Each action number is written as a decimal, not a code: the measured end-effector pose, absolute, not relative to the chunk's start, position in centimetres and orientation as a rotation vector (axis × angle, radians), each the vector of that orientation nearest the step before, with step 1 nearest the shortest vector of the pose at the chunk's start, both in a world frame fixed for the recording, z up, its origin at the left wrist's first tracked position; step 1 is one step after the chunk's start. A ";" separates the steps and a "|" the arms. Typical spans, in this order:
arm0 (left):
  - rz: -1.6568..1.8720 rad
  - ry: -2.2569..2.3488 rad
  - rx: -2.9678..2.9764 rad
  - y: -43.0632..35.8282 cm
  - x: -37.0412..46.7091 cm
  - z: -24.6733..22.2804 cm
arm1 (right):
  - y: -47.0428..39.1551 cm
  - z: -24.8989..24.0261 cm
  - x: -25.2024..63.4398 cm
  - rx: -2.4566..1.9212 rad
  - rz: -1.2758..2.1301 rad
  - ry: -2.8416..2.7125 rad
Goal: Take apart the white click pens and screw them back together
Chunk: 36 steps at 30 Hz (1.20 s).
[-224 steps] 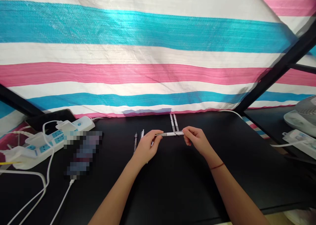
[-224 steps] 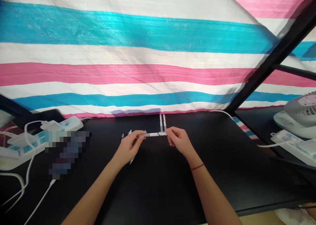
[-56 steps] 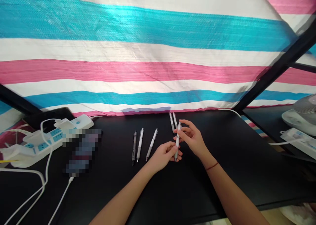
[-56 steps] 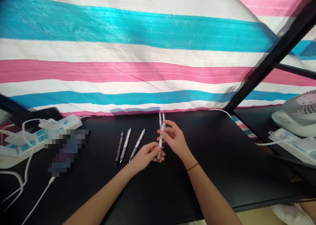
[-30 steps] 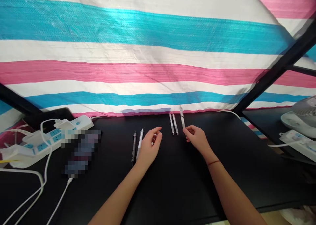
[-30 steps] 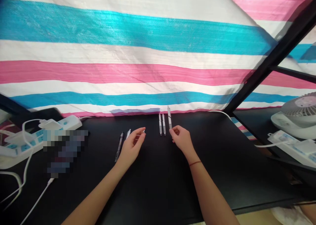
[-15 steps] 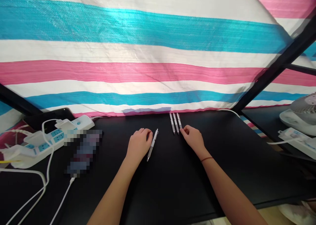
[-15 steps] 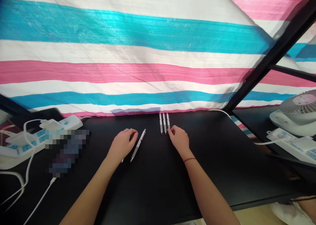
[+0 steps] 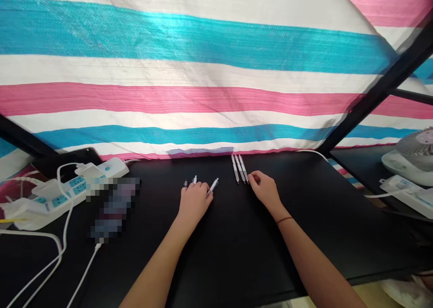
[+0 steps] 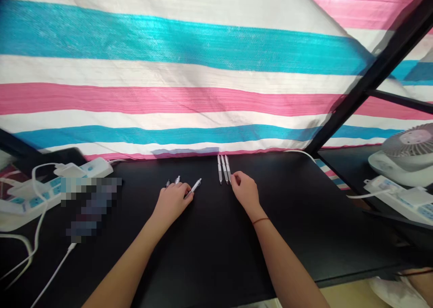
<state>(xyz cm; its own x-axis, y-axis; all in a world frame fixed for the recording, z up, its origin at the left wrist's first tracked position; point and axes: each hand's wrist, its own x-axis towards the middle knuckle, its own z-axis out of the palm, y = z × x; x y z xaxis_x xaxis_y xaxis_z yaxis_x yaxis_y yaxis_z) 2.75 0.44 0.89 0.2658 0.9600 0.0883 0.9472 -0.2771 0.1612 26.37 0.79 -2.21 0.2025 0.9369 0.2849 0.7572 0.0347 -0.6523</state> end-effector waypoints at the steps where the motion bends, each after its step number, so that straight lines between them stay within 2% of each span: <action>1: 0.293 1.808 2.473 0.4 2.9 0.9 | 0.7 -2.0 26.2 -1.708 0.322 -1.605; 3: 0.389 1.682 2.553 0.3 3.2 1.0 | 0.4 -1.6 25.7 -1.584 0.404 -1.645; 7: 0.519 1.286 2.654 -0.2 4.0 1.6 | -0.4 -1.0 24.6 -1.328 0.842 -1.684; 11: 0.596 1.216 2.649 -0.3 4.1 1.6 | -0.7 -0.8 24.2 -1.238 1.086 -1.577; 15: 0.615 1.343 2.557 0.2 3.3 1.3 | -0.3 -0.4 25.0 -1.230 1.139 -1.367; 20: 0.719 1.358 2.509 0.9 2.8 0.9 | -0.1 0.0 25.5 -1.210 1.221 -1.387; 27: 0.835 1.233 2.345 0.9 3.2 0.4 | -0.4 -0.1 25.6 -1.175 0.977 -1.476; 36: 0.956 1.337 2.040 1.0 3.1 0.9 | 0.0 0.0 26.2 -1.119 1.047 -1.315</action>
<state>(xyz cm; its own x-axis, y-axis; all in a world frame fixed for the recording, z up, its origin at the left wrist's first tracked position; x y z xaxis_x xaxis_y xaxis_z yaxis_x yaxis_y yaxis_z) 3.08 1.02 0.85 0.2652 0.9237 0.2765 0.5600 -0.3810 0.7357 26.17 0.03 0.00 0.0064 0.9846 0.1749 0.0502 0.1744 -0.9834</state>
